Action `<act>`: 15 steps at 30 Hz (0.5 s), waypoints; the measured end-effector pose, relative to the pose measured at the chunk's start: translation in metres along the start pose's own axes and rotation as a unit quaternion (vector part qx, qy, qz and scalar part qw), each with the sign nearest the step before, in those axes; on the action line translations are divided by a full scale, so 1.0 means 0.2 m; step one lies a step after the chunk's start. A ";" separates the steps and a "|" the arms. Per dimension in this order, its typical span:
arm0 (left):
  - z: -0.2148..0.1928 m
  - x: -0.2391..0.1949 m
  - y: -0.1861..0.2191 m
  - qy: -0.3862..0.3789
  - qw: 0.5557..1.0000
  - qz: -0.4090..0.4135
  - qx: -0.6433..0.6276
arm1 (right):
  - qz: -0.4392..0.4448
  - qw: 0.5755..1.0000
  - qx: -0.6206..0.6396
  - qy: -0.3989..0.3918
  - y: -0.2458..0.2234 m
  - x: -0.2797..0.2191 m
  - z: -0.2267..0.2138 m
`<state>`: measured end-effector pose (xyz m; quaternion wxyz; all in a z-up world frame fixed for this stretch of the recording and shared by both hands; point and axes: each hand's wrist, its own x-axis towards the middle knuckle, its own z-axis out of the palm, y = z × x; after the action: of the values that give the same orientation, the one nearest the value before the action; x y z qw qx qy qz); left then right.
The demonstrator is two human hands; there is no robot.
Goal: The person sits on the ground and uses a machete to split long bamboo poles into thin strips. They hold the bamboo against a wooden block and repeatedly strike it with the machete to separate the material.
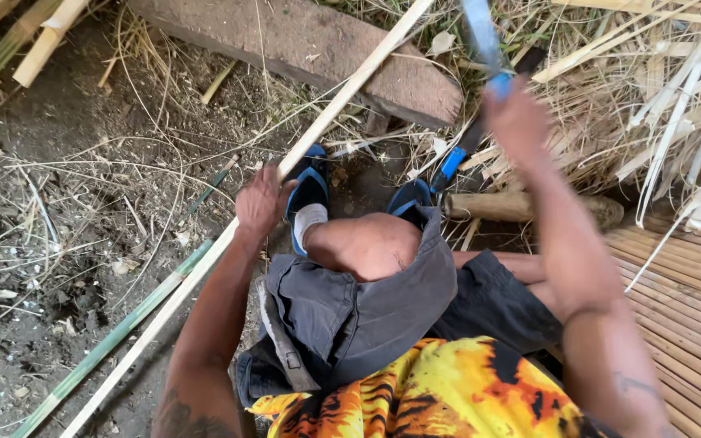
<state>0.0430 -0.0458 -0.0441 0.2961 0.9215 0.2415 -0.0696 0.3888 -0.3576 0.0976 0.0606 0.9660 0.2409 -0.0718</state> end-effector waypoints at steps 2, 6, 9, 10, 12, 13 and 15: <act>0.03 0.08 0.03 -0.042 0.998 -0.053 0.010 | 0.013 0.979 0.039 -0.198 -0.26 -0.19 0.16; 0.09 0.09 0.00 -0.112 0.987 -0.108 0.040 | -0.179 0.934 -0.028 -0.307 -0.47 -0.40 0.32; 0.11 -0.04 -0.11 -0.096 0.988 -0.112 0.046 | -0.136 0.963 -0.010 -0.232 -0.27 -0.22 0.26; 0.12 -0.08 -0.13 -0.083 0.989 -0.109 0.050 | -0.042 0.977 0.010 -0.209 -0.18 -0.15 0.19; 0.12 -0.12 -0.18 -0.052 0.991 -0.103 0.062 | 0.044 0.983 0.049 -0.174 -0.13 -0.06 0.07; 0.15 -0.13 -0.18 -0.046 0.993 -0.094 0.061 | 0.039 0.983 0.059 -0.167 -0.12 -0.08 0.05; 0.18 -0.12 -0.17 -0.026 0.995 -0.079 0.063 | -0.026 0.983 0.045 -0.177 -0.15 -0.09 0.05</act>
<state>0.0068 -0.0518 -0.0838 0.2372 0.9143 0.3007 -0.1319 0.3573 -0.3416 0.0884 0.0571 0.9330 0.2484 -0.2541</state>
